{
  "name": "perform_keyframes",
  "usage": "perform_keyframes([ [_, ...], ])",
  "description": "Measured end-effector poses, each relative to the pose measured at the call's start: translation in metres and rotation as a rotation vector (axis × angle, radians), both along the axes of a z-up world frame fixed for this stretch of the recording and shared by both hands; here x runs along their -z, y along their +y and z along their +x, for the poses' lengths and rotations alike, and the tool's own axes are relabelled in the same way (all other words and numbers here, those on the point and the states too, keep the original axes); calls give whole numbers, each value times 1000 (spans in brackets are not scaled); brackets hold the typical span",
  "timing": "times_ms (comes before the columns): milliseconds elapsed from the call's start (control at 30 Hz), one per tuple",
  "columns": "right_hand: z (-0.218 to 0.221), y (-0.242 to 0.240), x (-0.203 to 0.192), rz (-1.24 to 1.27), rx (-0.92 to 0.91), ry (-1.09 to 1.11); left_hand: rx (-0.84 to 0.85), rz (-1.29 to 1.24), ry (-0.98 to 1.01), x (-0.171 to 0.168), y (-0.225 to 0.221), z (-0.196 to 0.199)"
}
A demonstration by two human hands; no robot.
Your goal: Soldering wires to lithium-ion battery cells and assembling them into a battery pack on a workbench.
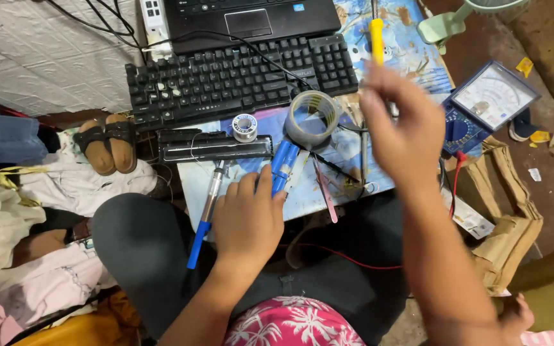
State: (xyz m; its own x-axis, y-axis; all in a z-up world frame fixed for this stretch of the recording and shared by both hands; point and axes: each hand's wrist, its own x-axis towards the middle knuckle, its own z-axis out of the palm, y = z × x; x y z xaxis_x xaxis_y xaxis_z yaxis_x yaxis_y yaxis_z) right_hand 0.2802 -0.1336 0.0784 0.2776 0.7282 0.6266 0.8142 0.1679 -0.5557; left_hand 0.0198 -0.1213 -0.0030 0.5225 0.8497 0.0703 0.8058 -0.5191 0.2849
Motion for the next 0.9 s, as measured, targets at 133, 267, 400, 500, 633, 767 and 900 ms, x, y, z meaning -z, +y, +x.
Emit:
perform_keyframes([
  [133,-52,-61,19,52,-79,203,-14,79,18,-4,6,7],
  [267,-76,-100,69,108,-71,340,-2,19,-46,-10,9,8],
  [400,-97,-116,89,61,-124,280,-14,34,-92,-4,11,12],
  [500,-104,-122,102,36,-147,249,-27,97,-92,16,15,14],
  [633,-115,-125,113,-50,-181,305,-43,15,-141,20,23,15],
  [767,-132,-130,133,-279,-185,595,-112,-85,-136,23,23,20],
  [900,-152,-134,164,-523,-196,1238,-152,-254,-16,24,32,25],
])
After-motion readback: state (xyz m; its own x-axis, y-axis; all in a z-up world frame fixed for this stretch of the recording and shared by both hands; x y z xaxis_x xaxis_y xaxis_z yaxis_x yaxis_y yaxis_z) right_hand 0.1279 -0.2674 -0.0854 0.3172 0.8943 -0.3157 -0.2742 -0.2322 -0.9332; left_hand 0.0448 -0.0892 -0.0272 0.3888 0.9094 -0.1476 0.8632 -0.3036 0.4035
